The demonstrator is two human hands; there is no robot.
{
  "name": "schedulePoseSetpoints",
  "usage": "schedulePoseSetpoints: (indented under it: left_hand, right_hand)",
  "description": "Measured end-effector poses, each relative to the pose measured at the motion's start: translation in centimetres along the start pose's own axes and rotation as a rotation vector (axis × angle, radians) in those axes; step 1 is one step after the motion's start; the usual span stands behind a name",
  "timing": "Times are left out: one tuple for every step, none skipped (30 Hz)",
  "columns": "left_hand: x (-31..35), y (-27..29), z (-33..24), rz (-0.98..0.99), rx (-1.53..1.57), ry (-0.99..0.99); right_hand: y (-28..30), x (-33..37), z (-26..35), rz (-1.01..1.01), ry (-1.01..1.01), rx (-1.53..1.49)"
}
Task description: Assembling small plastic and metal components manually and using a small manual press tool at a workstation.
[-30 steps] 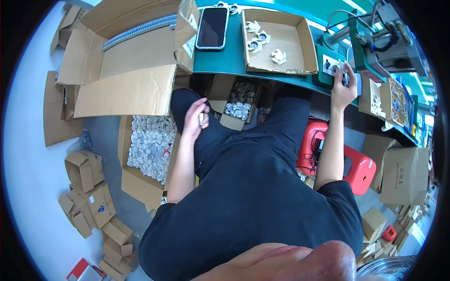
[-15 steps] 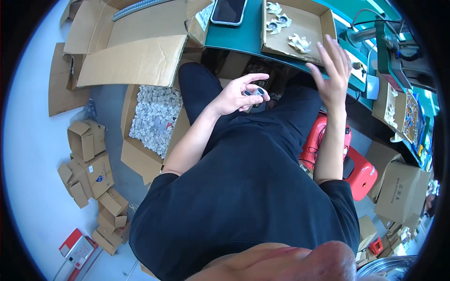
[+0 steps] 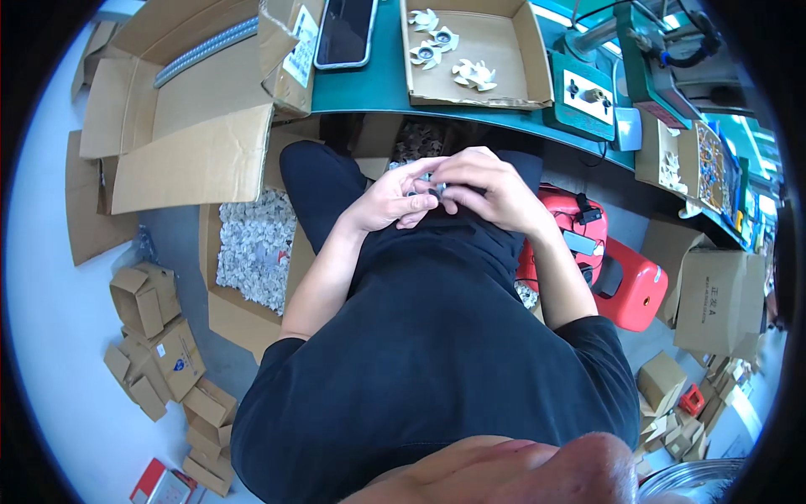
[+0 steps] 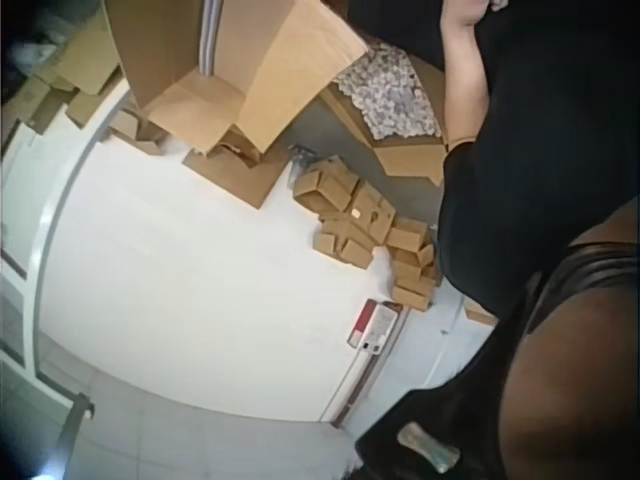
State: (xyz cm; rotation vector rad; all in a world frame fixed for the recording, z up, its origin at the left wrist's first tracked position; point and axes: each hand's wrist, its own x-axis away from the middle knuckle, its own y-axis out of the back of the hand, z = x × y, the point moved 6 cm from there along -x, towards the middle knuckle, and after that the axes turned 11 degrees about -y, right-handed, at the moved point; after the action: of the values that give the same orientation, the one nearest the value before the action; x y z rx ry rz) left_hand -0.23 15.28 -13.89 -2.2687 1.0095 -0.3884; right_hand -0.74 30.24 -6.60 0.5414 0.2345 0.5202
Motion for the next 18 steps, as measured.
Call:
schedulePoseSetpoints:
  left_hand:
    - [-0.1,0.0,-0.1,0.014,0.001,0.003]
    - [-0.3,0.0,-0.1,-0.008,0.017,0.004]
    - [-0.3,0.1,-0.3,-0.031,0.032,0.004]
    - [-0.3,0.2,-0.4,-0.055,0.047,0.003]
    - [-0.2,0.2,-0.4,-0.043,0.049,0.000]
    - [0.0,0.4,-0.1,-0.056,0.050,-0.006]
    - [0.0,0.7,0.3,-0.055,0.052,-0.008]
    - [0.2,1.1,0.5,-0.062,0.051,-0.012]
    - [0.4,1.3,0.7,-0.043,0.051,-0.013]
    - [0.9,1.7,1.1,-0.064,0.051,0.011]
    - [1.3,2.0,1.5,-0.085,0.050,0.036]
    - [1.7,2.3,1.9,-0.106,0.049,0.062]
    - [2.0,2.4,2.2,-0.092,0.048,0.063]
    - [2.4,2.7,2.6,-0.103,0.045,0.098]
    - [2.8,3.0,3.1,-0.116,0.039,0.132]
    - [3.0,3.4,3.5,-0.130,0.033,0.167]
    - [3.3,3.6,3.8,-0.123,0.030,0.170]
    - [3.5,4.1,4.1,-0.156,0.033,0.176]
  right_hand:
    - [1.5,0.0,-0.4,-0.139,-0.026,-0.008]
    - [3.3,0.3,-0.8,-0.274,-0.051,-0.013]
    - [5.1,0.7,-1.2,-0.409,-0.073,-0.017]
    - [7.4,1.5,-1.9,-0.603,-0.131,0.072]
    - [9.8,2.7,-2.7,-0.798,-0.185,0.162]
    - [11.6,3.6,-3.8,-0.893,-0.218,0.201]
    - [13.3,4.8,-4.8,-0.999,-0.254,0.247]
    - [14.4,5.3,-5.6,-1.011,-0.252,0.261]
    - [15.3,5.6,-6.5,-1.010,-0.307,0.384]
    - [16.0,5.8,-7.1,-1.003,-0.363,0.502]
    - [16.6,6.0,-7.5,-0.994,-0.422,0.620]
    - [16.9,6.1,-7.3,-1.004,-0.424,0.629]
    - [17.1,6.0,-7.5,-0.983,-0.473,0.592]
    - [17.2,5.8,-7.6,-0.962,-0.521,0.554]
    - [17.4,5.7,-7.8,-0.939,-0.568,0.512]
    - [17.8,5.7,-7.6,-0.950,-0.571,0.516]
    - [18.1,5.5,-7.6,-0.907,-0.619,0.495]
    - [18.5,5.3,-7.7,-0.863,-0.667,0.473]
